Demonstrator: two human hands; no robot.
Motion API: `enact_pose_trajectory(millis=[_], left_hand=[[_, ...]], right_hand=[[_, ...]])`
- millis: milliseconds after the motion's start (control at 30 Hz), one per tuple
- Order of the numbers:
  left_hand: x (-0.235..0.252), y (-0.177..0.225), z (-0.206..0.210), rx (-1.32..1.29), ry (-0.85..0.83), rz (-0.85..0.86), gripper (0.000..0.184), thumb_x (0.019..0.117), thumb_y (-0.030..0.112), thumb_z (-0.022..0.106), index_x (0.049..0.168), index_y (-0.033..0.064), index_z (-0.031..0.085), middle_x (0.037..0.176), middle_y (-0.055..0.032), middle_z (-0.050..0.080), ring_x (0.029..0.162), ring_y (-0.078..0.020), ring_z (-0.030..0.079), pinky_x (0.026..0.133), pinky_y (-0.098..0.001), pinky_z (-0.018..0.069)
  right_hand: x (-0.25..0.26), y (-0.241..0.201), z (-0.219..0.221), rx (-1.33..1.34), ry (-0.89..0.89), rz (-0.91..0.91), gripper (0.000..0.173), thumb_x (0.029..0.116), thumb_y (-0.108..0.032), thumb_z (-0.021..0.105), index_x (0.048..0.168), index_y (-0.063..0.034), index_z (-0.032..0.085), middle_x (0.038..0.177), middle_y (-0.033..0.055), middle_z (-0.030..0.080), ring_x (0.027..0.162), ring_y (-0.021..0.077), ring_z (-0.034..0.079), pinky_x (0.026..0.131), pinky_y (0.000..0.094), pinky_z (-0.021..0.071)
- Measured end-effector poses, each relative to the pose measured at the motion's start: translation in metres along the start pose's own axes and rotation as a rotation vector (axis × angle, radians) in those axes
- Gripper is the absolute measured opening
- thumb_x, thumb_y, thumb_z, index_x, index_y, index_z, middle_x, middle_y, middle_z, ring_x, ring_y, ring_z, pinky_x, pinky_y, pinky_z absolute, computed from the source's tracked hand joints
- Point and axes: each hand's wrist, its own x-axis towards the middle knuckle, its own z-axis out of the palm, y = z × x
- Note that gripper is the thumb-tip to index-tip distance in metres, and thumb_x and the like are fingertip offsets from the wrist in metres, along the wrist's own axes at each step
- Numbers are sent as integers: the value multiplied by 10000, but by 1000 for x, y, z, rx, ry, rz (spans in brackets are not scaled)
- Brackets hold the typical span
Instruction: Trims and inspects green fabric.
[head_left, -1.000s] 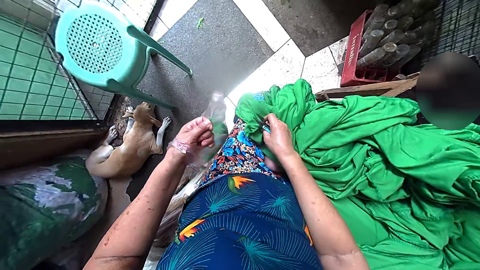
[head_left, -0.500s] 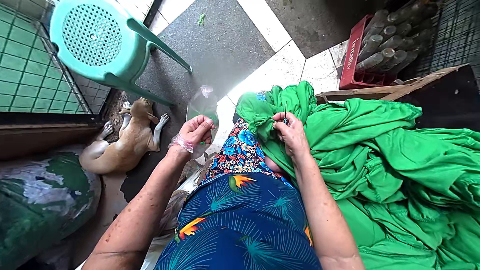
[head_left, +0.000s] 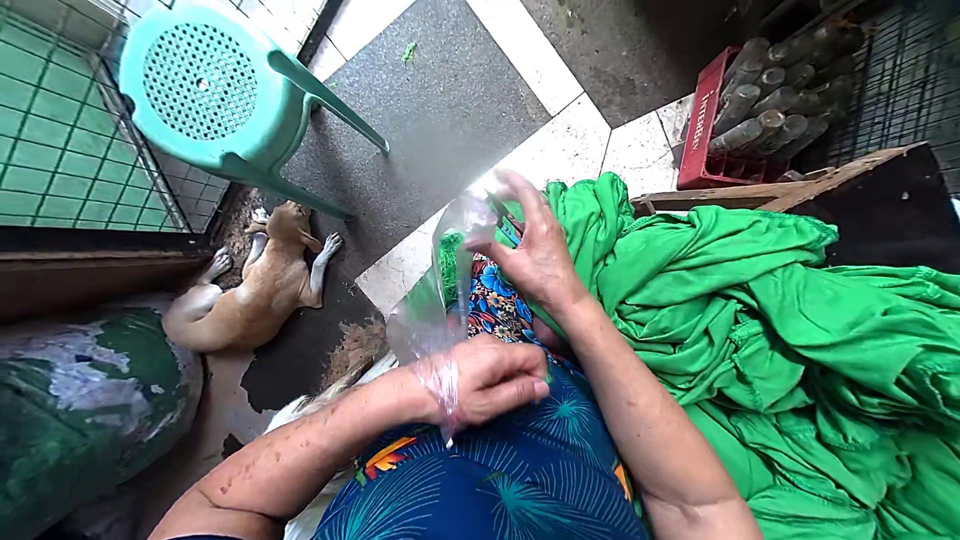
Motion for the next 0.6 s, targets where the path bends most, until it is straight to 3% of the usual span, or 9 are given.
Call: enact_pose_trajectory(millis=[100,167,267,367,400,467,533,567,600], left_hand=[[-7,1,-3,9,37,49,290,1052,164,483,898,-37,622,711,-51,575,642,-17,505,611,-160,411],[-14,-3,-8,-46,189,-11,290,1045,175,495,925,-44,643,736,-10,591,654,29,519,628,-139,444],[-23,-20,-19,-161,591,-83,190,1022,188,502,899,129,633,712,138,592,640,66,551,626,-139,486],[-27,-44,-38,-159,823,-183,187,1065,153,418,968,155,578,706,124,610,641,11,604,674,-194,545],[-28,-52,-44,-97,814,-262,178,1081,149,416,1006,100,571,743,87,626,677,5,632,717,-207,566],[-28,-71,-49,181,769,-420,207,1073,134,471,1040,-7,618,840,-42,671,733,-73,646,748,-294,561],[-23,-79,-50,478,715,-537,224,1035,89,546,1108,-91,658,997,-256,691,886,-374,682,827,-570,527],[-20,-77,-52,538,634,-617,283,1036,90,551,1223,-113,615,1139,-336,644,1020,-495,653,897,-664,482],[-19,-72,-54,544,549,-687,372,1042,102,551,1346,-112,541,1270,-366,592,1124,-541,613,957,-696,444]], right_hand=[[9,3,12,127,-86,-47,231,992,-112,623,1139,59,675,999,159,710,927,181,680,863,355,542],[4,3,14,225,-152,-6,171,1017,-57,545,1047,65,661,896,100,658,822,86,610,791,261,502],[-10,5,7,330,-192,3,137,1018,-38,518,1000,29,636,891,28,616,795,1,566,756,175,478],[-25,1,-6,401,-174,4,111,1021,-36,521,1012,10,622,828,6,576,661,-7,513,609,144,447],[-29,-1,-9,425,-167,5,103,1019,-39,518,1001,-2,612,773,10,554,587,11,477,533,148,414],[-34,-3,-11,444,-170,-4,99,1019,-43,520,990,-8,607,733,6,538,559,24,467,512,155,407],[-36,-4,-11,443,-184,-9,94,1012,-37,527,983,-8,611,754,2,548,608,20,499,560,155,436],[-37,-4,-11,444,-186,-12,94,1006,-30,524,976,-7,610,765,2,551,627,16,509,580,153,445],[-38,-4,-12,438,-176,-4,99,1004,-23,520,973,-4,612,769,2,552,631,11,510,584,149,445]])
